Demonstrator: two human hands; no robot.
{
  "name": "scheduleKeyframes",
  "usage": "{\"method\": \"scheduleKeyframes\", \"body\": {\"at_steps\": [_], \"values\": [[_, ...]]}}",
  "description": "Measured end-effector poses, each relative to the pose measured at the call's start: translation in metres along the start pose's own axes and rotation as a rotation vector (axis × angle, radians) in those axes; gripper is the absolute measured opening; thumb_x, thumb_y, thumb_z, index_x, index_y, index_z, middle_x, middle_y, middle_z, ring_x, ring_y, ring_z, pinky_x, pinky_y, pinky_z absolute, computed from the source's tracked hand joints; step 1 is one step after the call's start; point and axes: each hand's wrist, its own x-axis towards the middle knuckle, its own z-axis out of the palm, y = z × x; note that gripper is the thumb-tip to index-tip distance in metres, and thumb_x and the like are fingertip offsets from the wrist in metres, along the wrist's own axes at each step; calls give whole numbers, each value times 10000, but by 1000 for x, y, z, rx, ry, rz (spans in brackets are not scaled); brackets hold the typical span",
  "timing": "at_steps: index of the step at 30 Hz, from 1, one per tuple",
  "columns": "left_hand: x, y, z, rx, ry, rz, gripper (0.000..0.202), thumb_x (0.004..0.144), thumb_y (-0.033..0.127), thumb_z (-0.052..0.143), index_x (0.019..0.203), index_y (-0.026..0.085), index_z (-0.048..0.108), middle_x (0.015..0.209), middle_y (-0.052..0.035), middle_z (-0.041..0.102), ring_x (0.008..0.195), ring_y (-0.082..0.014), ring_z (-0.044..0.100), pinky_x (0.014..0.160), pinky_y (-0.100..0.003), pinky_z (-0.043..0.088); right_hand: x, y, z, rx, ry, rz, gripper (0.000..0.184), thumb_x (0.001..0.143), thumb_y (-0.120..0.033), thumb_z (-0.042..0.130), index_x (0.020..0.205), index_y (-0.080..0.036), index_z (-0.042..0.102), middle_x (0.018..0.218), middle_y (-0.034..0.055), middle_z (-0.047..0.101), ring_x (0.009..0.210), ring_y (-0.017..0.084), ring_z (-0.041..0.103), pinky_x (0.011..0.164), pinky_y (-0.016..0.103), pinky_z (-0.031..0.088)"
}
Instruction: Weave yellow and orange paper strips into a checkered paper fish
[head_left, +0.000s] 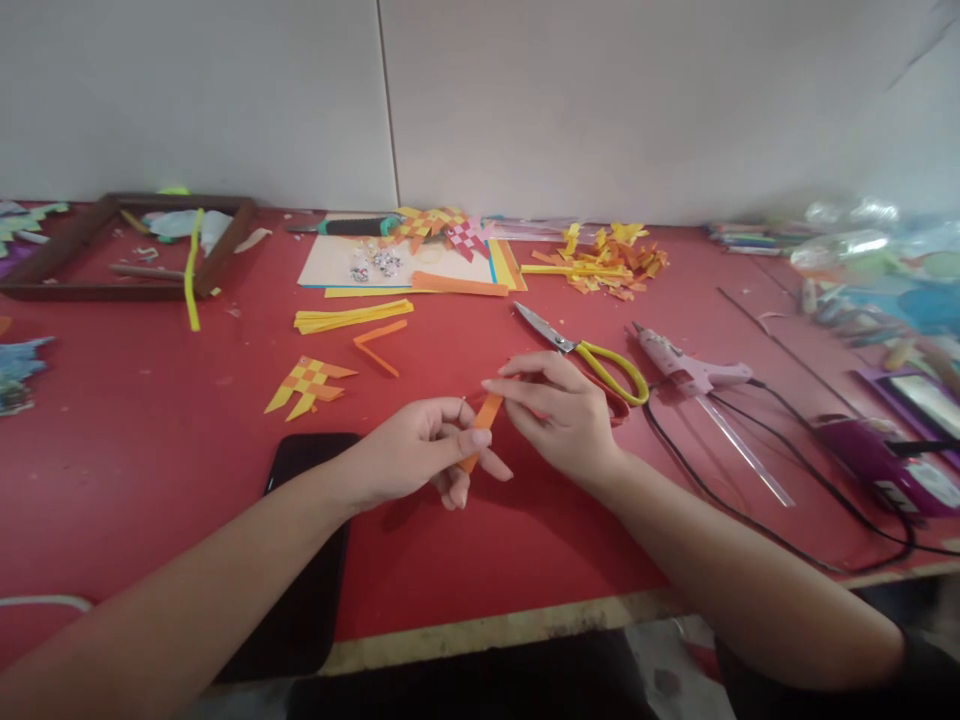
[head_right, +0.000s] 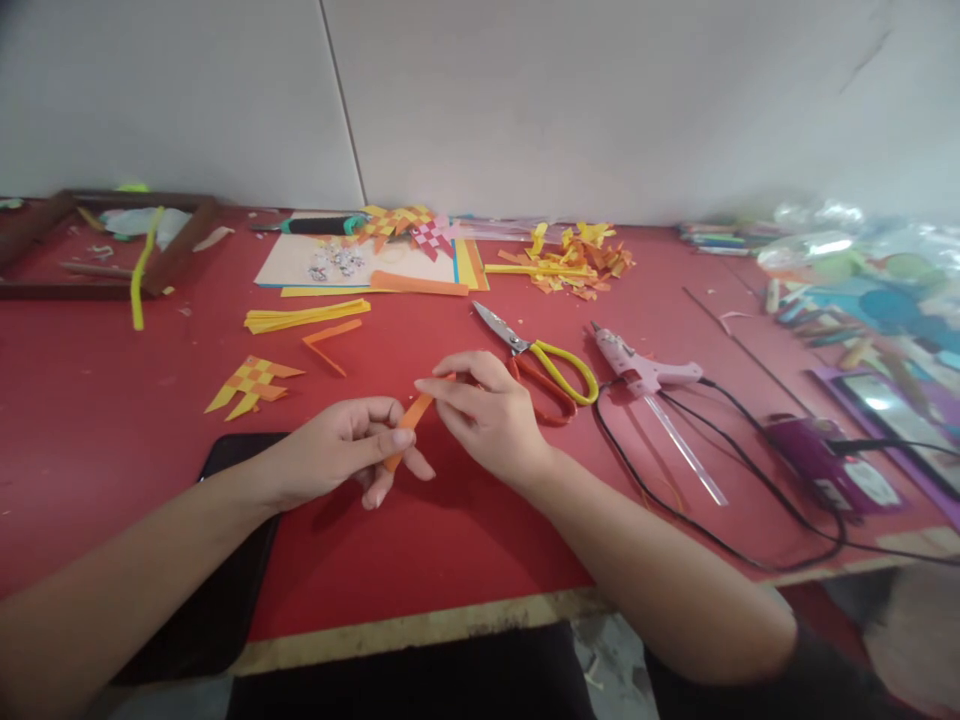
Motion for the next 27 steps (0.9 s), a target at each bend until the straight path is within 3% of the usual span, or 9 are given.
{"method": "scheduleKeyframes", "body": {"at_steps": [3,6,10,13,16,18,20,22,27], "values": [[0,1,-2,29,93,63,333,861,448,679,778,163,527,816,-69,747,458,-59,565,462,-178,452,-1,-5,0,110,-8,144,227,852,-143,598,950,-285,746,871,18,731,780,160,687,708,331,570],[1,1,-5,9,162,86,353,809,489,712,761,166,578,735,-30,696,480,-72,562,431,-170,428,-1,-11,4,371,15,443,123,821,-190,641,901,-247,714,799,4,721,671,135,667,597,283,546],[3,1,-4,41,229,101,307,785,459,729,739,171,635,612,30,573,467,-60,489,445,-178,421,0,-15,11,701,70,676,112,763,-275,723,810,-217,640,824,5,689,738,130,654,648,274,551],[4,0,-3,120,251,139,240,793,422,722,788,183,699,759,-9,661,559,-90,561,527,-218,496,1,-14,14,738,84,730,168,753,-303,744,787,-212,607,750,-21,628,668,101,590,612,248,511],[3,-1,-1,248,286,221,199,827,393,696,785,203,741,1066,-74,732,904,-198,684,831,-348,557,0,-15,13,798,89,744,189,788,-317,727,797,-217,567,663,-57,561,542,69,508,507,218,438],[2,-2,-1,368,385,337,164,833,364,699,802,214,758,1305,-82,655,1200,-262,600,1041,-419,458,-1,-16,13,860,85,756,211,800,-333,723,806,-221,544,625,-68,547,491,61,484,462,208,407],[1,-3,0,456,486,440,141,833,344,704,857,218,761,1419,-75,574,1335,-277,495,1118,-432,384,-1,-18,13,906,81,782,245,788,-355,737,808,-224,530,600,-73,546,479,65,492,448,207,411],[1,-4,0,446,504,464,158,839,341,699,898,205,754,1365,-89,619,1275,-267,557,1068,-407,445,0,-19,14,937,86,800,277,769,-371,753,808,-226,521,604,-68,558,502,76,523,453,210,432],[2,-3,1,346,489,438,193,834,362,710,888,180,744,886,-53,779,811,-196,720,745,-293,578,1,-18,14,982,76,779,248,781,-328,728,825,-228,506,667,-55,574,577,95,589,510,230,502]]}}
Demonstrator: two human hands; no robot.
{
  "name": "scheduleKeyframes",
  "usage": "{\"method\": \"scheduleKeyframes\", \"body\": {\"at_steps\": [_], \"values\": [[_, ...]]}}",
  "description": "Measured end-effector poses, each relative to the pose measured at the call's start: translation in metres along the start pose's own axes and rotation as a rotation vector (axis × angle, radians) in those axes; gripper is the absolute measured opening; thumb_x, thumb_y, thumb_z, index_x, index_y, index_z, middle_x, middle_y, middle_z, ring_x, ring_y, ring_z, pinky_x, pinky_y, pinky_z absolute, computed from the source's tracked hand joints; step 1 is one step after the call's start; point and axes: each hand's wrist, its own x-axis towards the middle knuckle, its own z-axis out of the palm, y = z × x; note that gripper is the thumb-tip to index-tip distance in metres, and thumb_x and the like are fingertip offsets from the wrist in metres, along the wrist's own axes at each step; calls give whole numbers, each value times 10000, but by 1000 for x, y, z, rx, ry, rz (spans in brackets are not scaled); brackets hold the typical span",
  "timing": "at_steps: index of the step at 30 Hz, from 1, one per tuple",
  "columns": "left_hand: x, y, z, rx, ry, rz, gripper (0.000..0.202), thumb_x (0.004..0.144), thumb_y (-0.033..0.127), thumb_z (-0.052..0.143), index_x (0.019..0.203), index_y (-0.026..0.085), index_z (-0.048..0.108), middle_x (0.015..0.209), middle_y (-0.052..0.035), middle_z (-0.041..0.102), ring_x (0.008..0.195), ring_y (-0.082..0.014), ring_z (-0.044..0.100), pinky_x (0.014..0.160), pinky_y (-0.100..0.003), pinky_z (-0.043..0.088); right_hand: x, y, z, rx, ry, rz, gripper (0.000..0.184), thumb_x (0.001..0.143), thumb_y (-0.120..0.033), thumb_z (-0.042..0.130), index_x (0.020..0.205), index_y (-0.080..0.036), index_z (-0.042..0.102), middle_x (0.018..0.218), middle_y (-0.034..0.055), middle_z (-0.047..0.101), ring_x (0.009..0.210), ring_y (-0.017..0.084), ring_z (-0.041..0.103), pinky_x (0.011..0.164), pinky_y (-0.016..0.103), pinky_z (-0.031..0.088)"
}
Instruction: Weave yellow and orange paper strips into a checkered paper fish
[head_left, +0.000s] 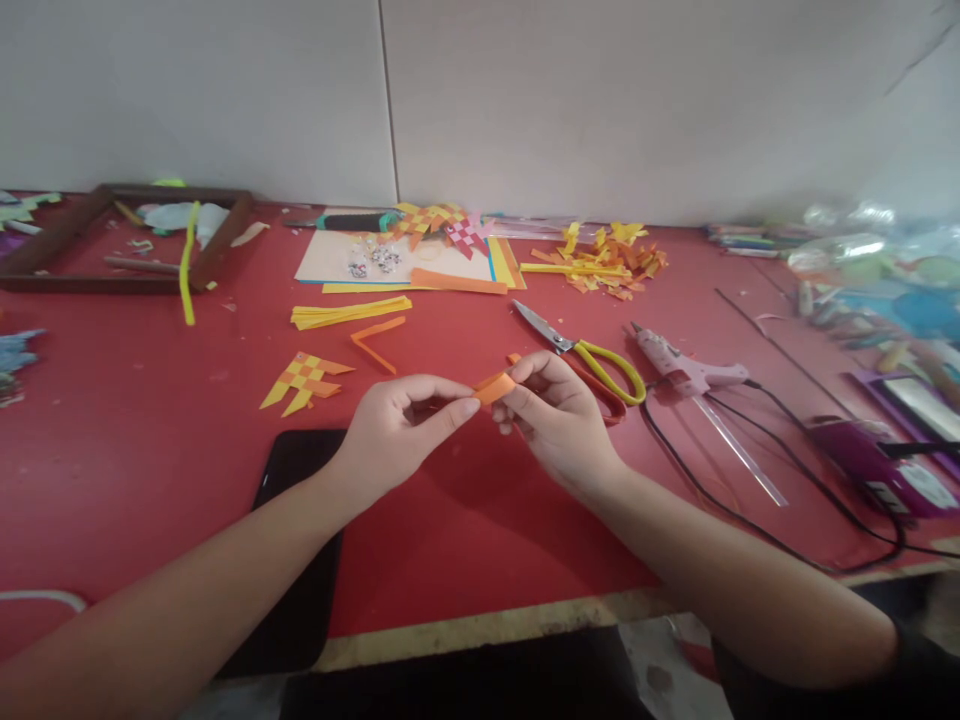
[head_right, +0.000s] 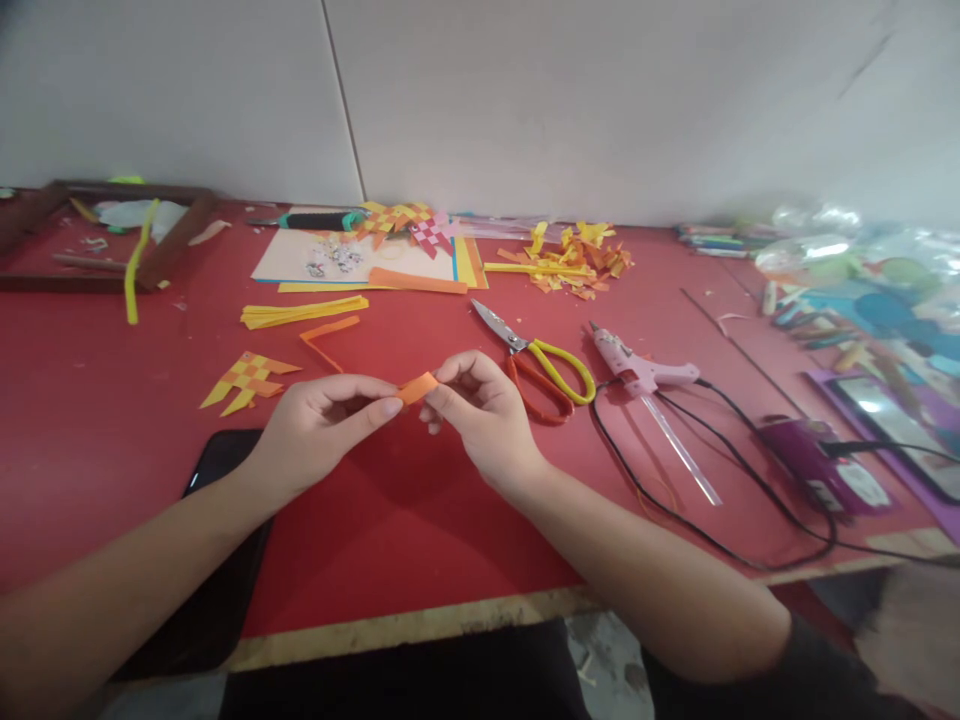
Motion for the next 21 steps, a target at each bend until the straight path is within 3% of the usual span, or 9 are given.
{"method": "scheduleKeyframes", "body": {"at_steps": [6,11,15,21], "values": [[-1,-4,-1,21,5,-38,213,821,365,731,914,173,734,827,-41,761,754,-173,712,705,-263,569,0,-5,-7,-119,-135,-90,225,810,-312,644,1009,-233,575,982,38,654,865,154,651,727,318,576],[-2,-5,0,47,19,-50,327,824,370,734,1091,200,653,921,-46,754,785,-178,726,725,-273,566,1,-8,-9,-332,-85,-128,212,777,-323,749,917,-213,634,777,1,644,683,116,616,651,277,539],[-3,-4,-1,72,54,-30,271,824,372,731,1019,192,674,1002,-69,750,872,-200,729,752,-279,569,3,-9,-10,-324,-79,-129,217,778,-362,757,846,-208,620,737,-3,644,660,118,614,625,276,531],[-3,-4,-1,-33,90,-63,299,823,331,743,1074,186,670,928,-46,773,832,-170,745,781,-247,588,4,-11,-11,-266,-85,-108,226,768,-357,771,793,-195,615,722,-8,635,654,108,616,623,262,524]]}}
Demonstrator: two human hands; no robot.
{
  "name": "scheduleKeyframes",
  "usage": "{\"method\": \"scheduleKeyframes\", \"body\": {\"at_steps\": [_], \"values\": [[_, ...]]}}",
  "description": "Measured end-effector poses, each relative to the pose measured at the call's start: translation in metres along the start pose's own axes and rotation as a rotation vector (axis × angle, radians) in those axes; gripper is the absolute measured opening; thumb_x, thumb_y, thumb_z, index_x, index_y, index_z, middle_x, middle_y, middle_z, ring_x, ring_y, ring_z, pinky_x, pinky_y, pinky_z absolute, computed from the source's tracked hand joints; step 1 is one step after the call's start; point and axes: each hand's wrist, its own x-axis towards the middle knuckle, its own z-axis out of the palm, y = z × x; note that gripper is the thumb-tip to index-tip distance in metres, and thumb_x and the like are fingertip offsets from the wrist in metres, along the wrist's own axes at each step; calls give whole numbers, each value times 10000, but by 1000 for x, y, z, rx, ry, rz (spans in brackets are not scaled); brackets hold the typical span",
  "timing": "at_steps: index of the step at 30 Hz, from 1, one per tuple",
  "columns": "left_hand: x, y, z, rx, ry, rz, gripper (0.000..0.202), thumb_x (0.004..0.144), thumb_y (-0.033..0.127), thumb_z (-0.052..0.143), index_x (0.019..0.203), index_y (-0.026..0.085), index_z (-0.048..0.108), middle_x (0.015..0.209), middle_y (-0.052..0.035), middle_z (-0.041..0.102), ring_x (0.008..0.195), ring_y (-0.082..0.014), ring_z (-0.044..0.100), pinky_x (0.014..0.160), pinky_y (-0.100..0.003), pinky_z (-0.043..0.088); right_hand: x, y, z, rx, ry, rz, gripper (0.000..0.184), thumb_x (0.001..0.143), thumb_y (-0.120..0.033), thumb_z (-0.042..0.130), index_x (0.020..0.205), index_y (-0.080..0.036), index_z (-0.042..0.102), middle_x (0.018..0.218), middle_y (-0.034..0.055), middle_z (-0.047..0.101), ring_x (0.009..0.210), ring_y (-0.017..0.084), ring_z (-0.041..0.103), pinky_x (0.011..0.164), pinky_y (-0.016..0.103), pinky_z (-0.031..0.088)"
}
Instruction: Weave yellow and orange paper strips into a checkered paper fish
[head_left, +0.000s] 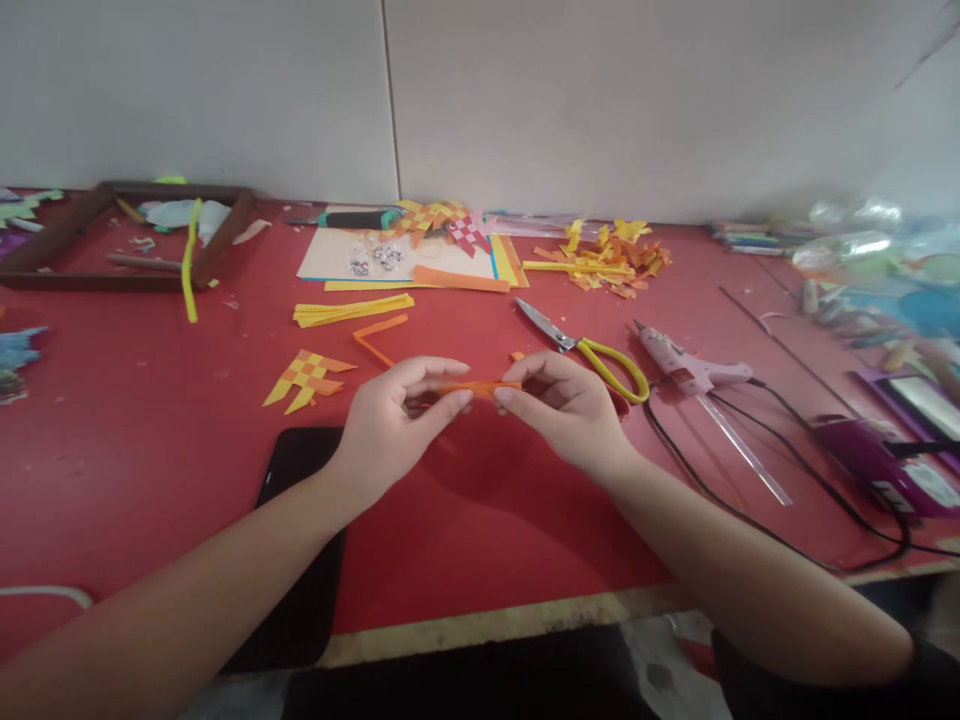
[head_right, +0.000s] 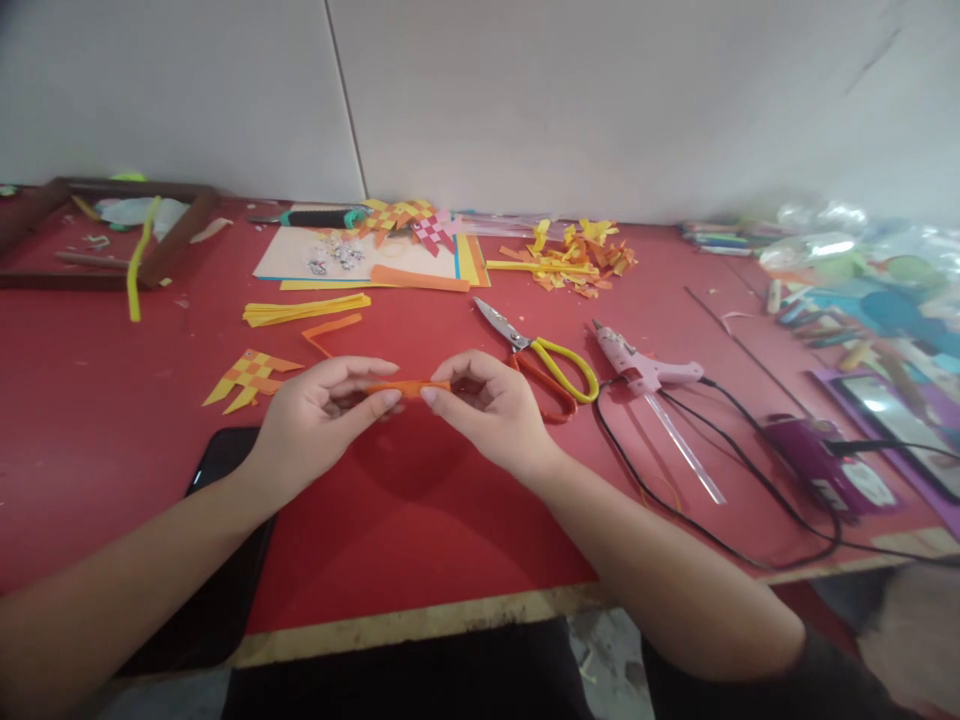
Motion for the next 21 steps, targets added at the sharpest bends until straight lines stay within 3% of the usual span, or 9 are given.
{"method": "scheduleKeyframes", "body": {"at_steps": [5,11,21], "values": [[2,0,2,-79,6,-20,260,851,288,713,1077,162,688,922,-45,781,820,-154,750,756,-212,608,2,2,-3,31,11,16,246,755,-380,781,829,-192,639,716,-13,647,629,109,638,629,266,547],[1,2,2,-95,15,-12,164,869,251,689,1004,157,702,867,-34,784,800,-139,752,741,-185,611,5,6,-7,-14,69,1,258,745,-305,791,928,-202,642,735,-32,659,592,91,659,596,229,548],[3,2,2,-197,35,-95,143,836,257,734,936,156,716,822,-34,784,795,-145,754,723,-189,612,5,-1,-10,-69,100,-15,202,732,-300,797,835,-193,659,735,-5,704,660,119,679,614,246,552]]}}
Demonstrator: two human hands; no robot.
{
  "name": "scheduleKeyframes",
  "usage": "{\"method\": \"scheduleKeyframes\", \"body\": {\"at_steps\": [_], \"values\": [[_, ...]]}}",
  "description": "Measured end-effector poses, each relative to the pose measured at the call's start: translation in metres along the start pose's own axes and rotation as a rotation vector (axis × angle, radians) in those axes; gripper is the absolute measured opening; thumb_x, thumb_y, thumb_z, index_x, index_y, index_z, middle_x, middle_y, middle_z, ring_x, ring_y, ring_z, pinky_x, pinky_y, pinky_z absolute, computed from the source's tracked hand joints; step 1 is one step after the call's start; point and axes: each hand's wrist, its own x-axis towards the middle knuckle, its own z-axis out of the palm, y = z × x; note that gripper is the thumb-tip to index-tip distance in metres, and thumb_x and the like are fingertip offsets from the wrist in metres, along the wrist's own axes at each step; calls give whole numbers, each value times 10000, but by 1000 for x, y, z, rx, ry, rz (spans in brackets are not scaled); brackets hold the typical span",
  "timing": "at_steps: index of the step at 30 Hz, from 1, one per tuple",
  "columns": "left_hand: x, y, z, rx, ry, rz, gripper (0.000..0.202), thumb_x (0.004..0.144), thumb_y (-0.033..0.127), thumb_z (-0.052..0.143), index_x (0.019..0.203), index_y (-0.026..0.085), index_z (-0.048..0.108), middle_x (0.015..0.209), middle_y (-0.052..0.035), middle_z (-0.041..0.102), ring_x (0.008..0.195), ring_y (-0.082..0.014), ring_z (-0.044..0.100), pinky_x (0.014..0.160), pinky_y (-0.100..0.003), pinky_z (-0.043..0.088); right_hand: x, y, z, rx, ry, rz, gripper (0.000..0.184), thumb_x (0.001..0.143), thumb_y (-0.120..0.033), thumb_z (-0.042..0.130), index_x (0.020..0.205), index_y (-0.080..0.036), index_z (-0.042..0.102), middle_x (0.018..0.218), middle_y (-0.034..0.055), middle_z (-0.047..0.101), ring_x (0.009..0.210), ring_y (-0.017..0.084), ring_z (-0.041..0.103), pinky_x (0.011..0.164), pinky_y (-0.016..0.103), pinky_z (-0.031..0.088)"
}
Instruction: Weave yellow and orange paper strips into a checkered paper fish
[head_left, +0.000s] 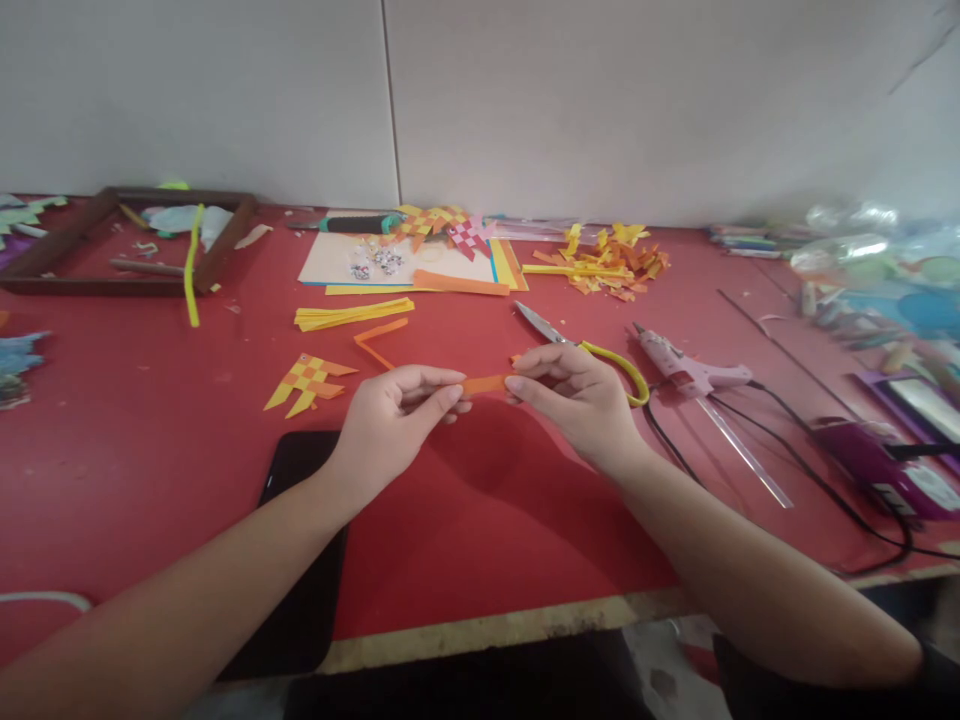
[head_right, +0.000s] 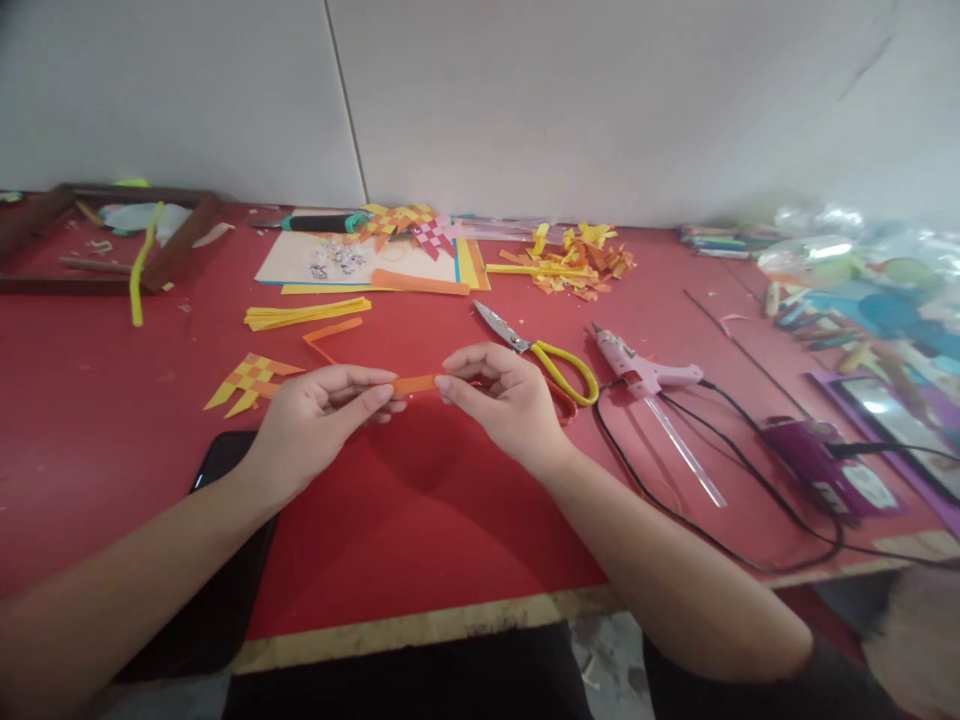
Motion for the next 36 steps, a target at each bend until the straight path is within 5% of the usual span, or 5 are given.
{"method": "scheduleKeyframes", "body": {"at_steps": [18,22,27,30,36], "values": [[-4,-2,0,206,-266,-122,178,866,340,661,880,163,665,827,-59,770,774,-177,746,726,-268,598,-5,1,-2,-135,-186,-70,163,851,-260,677,909,-223,530,747,-32,630,644,98,623,592,228,482],[-4,1,0,293,-244,-97,247,883,418,628,889,173,666,828,-62,766,748,-183,736,684,-273,588,1,1,-8,-237,-115,-55,175,844,-306,669,902,-218,529,742,-24,645,624,115,629,606,258,495],[10,20,-24,776,38,305,279,919,406,555,1077,200,659,1011,-77,740,898,-232,701,769,-334,562,18,10,-34,-695,133,-108,101,851,-305,610,888,-214,634,834,29,712,740,172,663,658,301,487],[21,34,-50,1249,101,491,291,908,240,500,1149,150,638,1167,-144,675,1081,-318,626,963,-455,480,26,16,-48,-1033,132,-175,128,862,-272,576,860,-220,693,810,57,724,792,235,647,704,369,473],[38,35,-80,1602,-45,333,362,816,163,581,1175,141,623,1208,-159,667,1154,-396,554,962,-505,456,27,15,-47,-1089,-51,-309,139,878,-239,566,861,-209,701,948,91,730,923,270,637,852,432,469]]}}
